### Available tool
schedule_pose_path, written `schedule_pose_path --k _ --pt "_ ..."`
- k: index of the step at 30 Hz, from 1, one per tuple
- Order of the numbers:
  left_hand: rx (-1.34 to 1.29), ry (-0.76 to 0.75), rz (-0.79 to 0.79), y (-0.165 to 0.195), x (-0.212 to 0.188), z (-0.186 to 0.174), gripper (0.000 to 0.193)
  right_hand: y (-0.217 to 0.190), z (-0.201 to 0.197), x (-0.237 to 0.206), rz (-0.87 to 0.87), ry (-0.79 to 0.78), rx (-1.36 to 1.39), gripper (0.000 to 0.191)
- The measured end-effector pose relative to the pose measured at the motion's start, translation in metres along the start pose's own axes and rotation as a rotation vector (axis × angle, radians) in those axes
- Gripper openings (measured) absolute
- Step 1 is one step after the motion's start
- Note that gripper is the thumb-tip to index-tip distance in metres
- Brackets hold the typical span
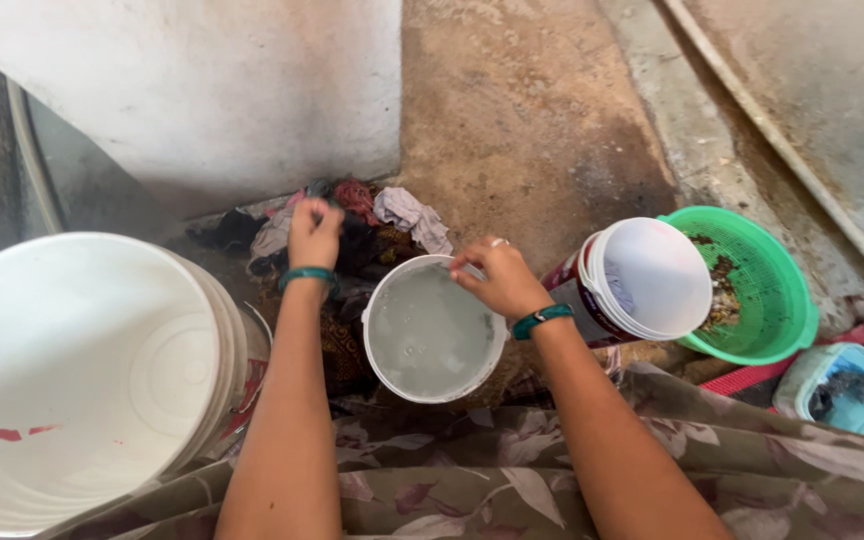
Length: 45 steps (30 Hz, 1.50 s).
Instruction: The person washes several small pieces of clothing by hand in a bucket of water. They repeatedly submerge, scrub, and wring out each item before placing it into a second bucket.
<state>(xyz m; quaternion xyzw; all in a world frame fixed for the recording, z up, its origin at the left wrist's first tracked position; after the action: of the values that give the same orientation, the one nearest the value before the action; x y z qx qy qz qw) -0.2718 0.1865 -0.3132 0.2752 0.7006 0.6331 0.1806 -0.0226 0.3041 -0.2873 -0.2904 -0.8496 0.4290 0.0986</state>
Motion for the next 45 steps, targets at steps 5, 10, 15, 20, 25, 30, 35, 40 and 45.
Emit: schedule_pose_path --k 5,10,15,20,25,30,35,40,45 --pt "-0.326 -0.223 -0.147 0.100 -0.009 0.015 0.012 -0.028 -0.006 -0.004 0.006 0.138 0.379 0.035" --pt "-0.628 -0.422 -0.073 0.188 -0.051 0.003 0.010 -0.030 -0.010 -0.012 0.120 0.247 0.996 0.078" --pt "0.198 -0.419 0.113 0.185 -0.078 -0.011 0.011 -0.035 -0.040 -0.023 -0.005 0.159 1.096 0.035" --pt "1.253 -0.385 0.487 0.141 -0.119 0.006 0.057 -0.042 -0.037 -0.026 0.009 0.121 0.314 0.034" --pt "1.135 -0.343 0.608 0.107 -0.147 0.046 0.059 -0.072 0.029 -0.040 -0.273 0.033 -0.253 0.046" --pt "1.415 -0.670 0.474 0.048 -0.185 0.071 0.044 -0.049 0.092 -0.068 -0.202 -0.215 -0.336 0.048" --pt "1.537 -0.804 0.251 0.018 -0.194 0.078 0.042 -0.019 0.115 -0.073 -0.039 -0.408 -0.490 0.039" --pt "1.647 -1.086 0.004 -0.003 -0.194 0.085 0.037 -0.007 0.127 -0.068 0.050 -0.534 -0.543 0.025" --pt "1.591 -1.113 0.001 -0.005 -0.192 0.084 0.037 -0.002 0.120 -0.061 0.093 -0.462 -0.474 0.030"
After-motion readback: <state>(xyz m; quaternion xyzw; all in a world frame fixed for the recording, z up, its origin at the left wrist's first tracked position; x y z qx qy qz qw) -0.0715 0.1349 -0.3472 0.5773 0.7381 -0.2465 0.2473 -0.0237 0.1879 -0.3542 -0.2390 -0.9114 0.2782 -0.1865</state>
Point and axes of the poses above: each hand's wrist, its own x-axis towards the middle knuckle, its own z-axis out of the palm, y = z × x, the point moved 8 cm from there along x, towards the middle knuckle, and after that the axes turned 13 degrees about x, right-handed, at the moved point
